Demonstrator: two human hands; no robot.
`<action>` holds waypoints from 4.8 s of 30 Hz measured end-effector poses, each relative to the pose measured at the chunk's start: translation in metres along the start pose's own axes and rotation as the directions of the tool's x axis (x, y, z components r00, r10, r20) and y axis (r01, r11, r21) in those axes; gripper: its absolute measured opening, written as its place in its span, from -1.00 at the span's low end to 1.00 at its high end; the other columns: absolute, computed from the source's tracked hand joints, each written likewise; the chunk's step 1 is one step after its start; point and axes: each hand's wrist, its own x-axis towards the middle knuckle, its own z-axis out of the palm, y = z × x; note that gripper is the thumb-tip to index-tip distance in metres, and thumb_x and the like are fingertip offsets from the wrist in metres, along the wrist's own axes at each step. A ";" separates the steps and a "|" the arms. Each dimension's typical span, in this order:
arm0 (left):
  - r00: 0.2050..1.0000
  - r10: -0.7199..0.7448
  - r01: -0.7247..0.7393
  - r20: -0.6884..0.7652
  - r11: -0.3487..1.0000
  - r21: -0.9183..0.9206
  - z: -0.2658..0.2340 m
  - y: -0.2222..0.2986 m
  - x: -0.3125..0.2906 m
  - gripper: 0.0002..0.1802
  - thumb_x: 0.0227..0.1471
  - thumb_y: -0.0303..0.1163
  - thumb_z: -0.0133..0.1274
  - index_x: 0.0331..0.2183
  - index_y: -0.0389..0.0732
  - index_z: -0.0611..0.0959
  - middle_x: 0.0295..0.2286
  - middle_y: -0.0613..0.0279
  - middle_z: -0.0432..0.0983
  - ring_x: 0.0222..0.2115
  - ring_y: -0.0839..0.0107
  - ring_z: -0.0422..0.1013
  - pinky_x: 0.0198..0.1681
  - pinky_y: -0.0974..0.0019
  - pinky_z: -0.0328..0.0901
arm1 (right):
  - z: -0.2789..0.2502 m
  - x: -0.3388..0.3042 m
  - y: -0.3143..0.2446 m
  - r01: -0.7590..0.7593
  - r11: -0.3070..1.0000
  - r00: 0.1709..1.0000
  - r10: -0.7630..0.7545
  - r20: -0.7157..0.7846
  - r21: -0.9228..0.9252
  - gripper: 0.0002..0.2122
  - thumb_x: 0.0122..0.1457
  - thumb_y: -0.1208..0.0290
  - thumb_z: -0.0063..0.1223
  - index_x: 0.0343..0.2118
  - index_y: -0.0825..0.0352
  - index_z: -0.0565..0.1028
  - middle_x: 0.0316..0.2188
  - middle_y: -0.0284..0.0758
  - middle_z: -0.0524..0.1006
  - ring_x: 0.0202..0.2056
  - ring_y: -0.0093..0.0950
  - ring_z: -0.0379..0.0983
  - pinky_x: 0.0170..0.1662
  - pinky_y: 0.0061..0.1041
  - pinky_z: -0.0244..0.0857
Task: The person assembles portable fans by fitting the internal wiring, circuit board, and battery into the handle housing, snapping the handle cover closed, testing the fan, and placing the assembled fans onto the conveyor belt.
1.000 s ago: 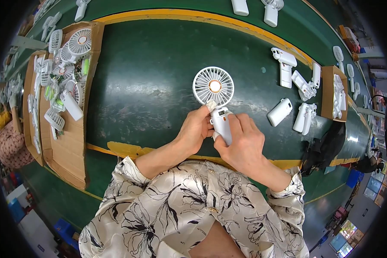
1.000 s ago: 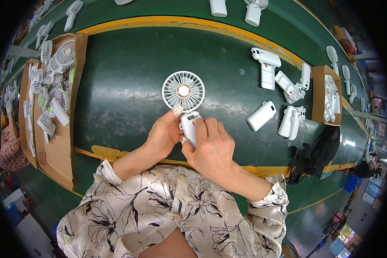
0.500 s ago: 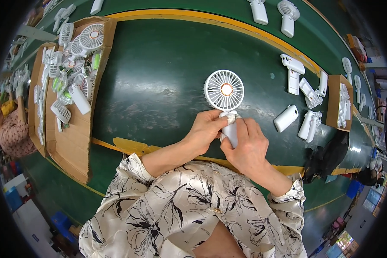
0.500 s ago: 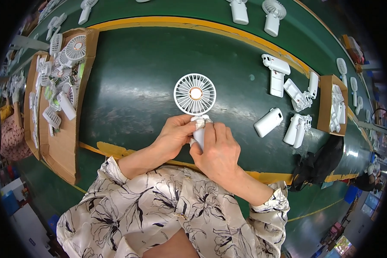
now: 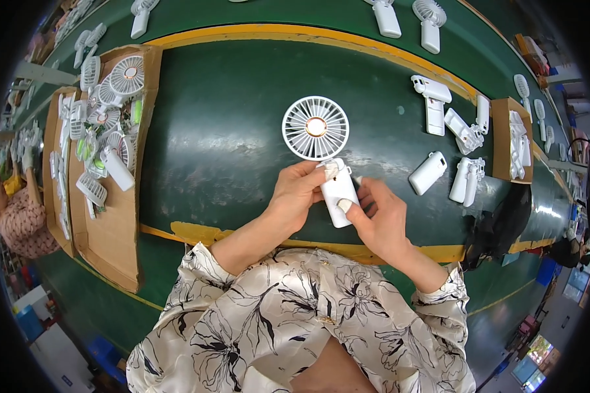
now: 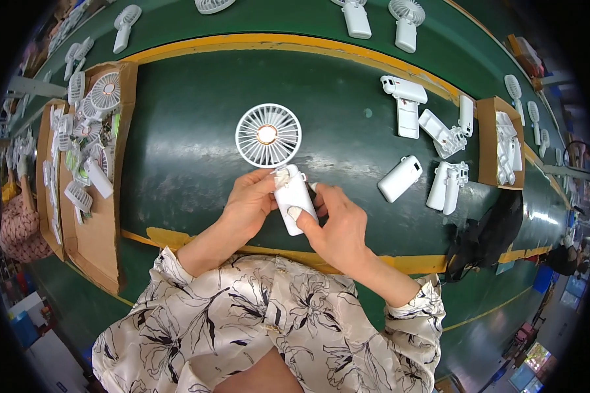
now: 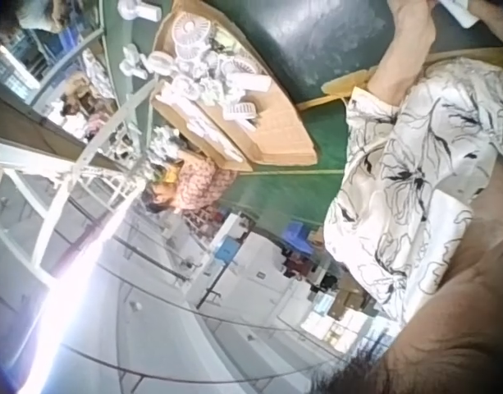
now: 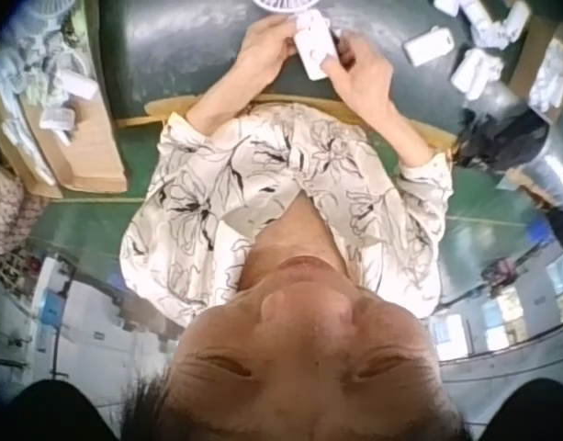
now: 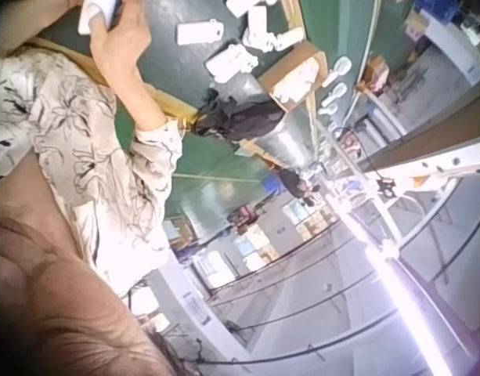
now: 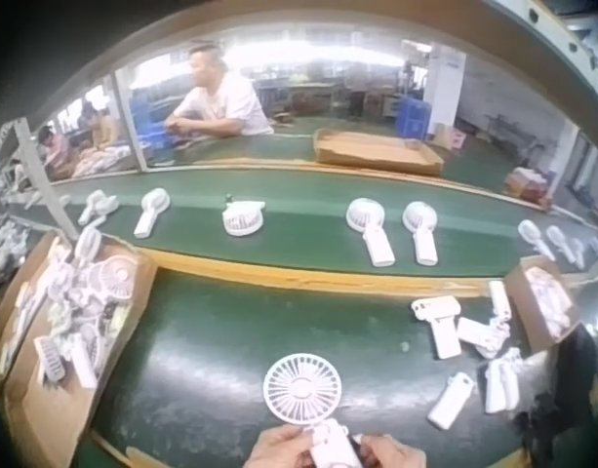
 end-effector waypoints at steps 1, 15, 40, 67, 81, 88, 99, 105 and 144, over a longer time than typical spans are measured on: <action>1.000 -0.004 0.004 0.005 1.000 0.004 0.001 0.001 0.000 -0.77 -0.03 -0.43 -0.06 -0.30 -0.34 0.52 -0.40 0.19 0.48 -0.39 0.44 0.43 -0.34 0.38 0.35 | 0.003 0.001 0.007 -0.109 0.986 0.992 0.101 0.075 0.125 -0.67 -0.14 0.36 0.14 -0.35 0.48 0.40 -0.57 -0.20 0.46 -0.54 -0.44 0.42 -0.43 -0.51 0.30; 0.991 0.076 -0.080 0.113 0.996 0.030 0.003 -0.005 -0.003 -0.78 -0.04 -0.50 -0.07 -0.29 -0.36 0.53 -0.36 0.16 0.50 -0.47 0.56 0.38 -0.44 0.50 0.29 | 0.011 0.010 0.010 -0.417 0.723 0.884 0.183 0.429 0.551 -0.73 0.00 0.46 0.04 -0.25 0.49 0.34 -0.42 -0.21 0.48 -0.43 -0.47 0.47 -0.36 -0.56 0.37; 0.710 0.653 -0.626 0.264 0.414 0.661 -0.017 -0.020 0.019 -0.79 -0.13 -0.52 0.00 -0.33 -0.27 0.55 -0.62 0.16 0.46 -0.65 0.49 0.35 -0.55 0.44 0.26 | -0.049 0.244 -0.012 0.161 0.830 0.797 -0.429 -0.425 -0.534 -0.61 -0.13 0.44 -0.01 -0.15 0.32 0.29 -0.39 -0.04 0.36 -0.42 -0.09 0.38 -0.39 -0.18 0.28; 0.640 0.660 -0.678 0.394 0.243 0.694 -0.012 -0.009 0.019 -0.87 -0.18 -0.54 0.05 -0.44 -0.30 0.57 -0.58 0.09 0.48 -0.60 0.35 0.43 -0.52 0.40 0.30 | -0.014 0.120 -0.020 0.347 0.890 0.916 -0.390 -0.099 -0.296 -0.42 -0.34 0.28 0.15 -0.15 0.41 0.34 -0.17 -0.17 0.25 -0.15 -0.21 0.27 -0.13 -0.38 0.22; 0.668 0.162 -0.590 0.727 -0.480 0.649 0.005 0.071 0.035 -0.29 -0.36 -0.48 0.13 -0.04 -0.20 0.34 -0.05 0.16 0.21 -0.03 0.18 0.14 0.06 0.15 0.02 | -0.061 0.051 0.026 0.041 0.904 0.949 -0.168 -0.267 -0.425 -0.48 -0.15 0.07 0.10 -0.35 0.53 0.37 -0.62 -0.07 0.47 -0.58 -0.19 0.43 -0.52 -0.33 0.30; 0.801 0.006 -0.524 0.599 -0.477 0.706 0.011 0.064 0.032 -0.59 -0.36 -0.44 0.13 -0.31 -0.29 0.47 -0.39 0.12 0.41 -0.29 0.15 0.34 -0.27 0.15 0.23 | -0.062 0.024 0.011 0.223 0.783 0.972 -0.225 0.070 -0.580 -0.28 -0.42 0.20 0.31 -0.14 0.43 0.25 -0.18 -0.16 0.27 -0.17 -0.25 0.25 -0.27 -0.40 0.30; 0.915 -0.119 -0.343 0.384 0.268 0.900 0.013 0.051 0.017 -0.75 -0.16 -0.50 0.02 -0.33 -0.35 0.47 -0.52 0.25 0.50 -0.51 0.58 0.38 -0.48 0.44 0.27 | -0.069 0.032 0.049 0.177 0.972 0.977 -0.155 -0.148 0.152 -0.48 -0.26 0.41 0.13 -0.14 0.42 0.31 -0.27 -0.15 0.38 -0.26 -0.43 0.39 -0.21 -0.52 0.27; 0.807 -0.344 0.074 0.480 0.865 0.497 0.004 0.007 -0.003 -0.67 -0.11 -0.67 -0.19 -0.20 -0.31 0.39 -0.38 0.11 0.48 -0.40 0.43 0.44 -0.27 0.39 0.34 | -0.054 0.064 0.049 0.069 0.710 0.926 0.216 -0.309 0.701 -0.59 -0.08 0.41 0.10 -0.16 0.51 0.34 -0.33 -0.28 0.45 -0.31 -0.61 0.37 -0.22 -0.64 0.24; 0.979 0.099 -0.167 0.178 0.890 0.425 0.016 -0.007 -0.011 -0.82 0.03 -0.42 -0.10 -0.32 -0.32 0.47 -0.55 0.24 0.47 -0.56 0.52 0.41 -0.54 0.47 0.35 | -0.022 0.086 0.027 0.188 0.871 0.978 -0.124 -0.166 0.454 -0.68 0.04 0.31 -0.04 -0.20 0.45 0.40 -0.43 -0.29 0.46 -0.37 -0.62 0.34 -0.30 -0.65 0.23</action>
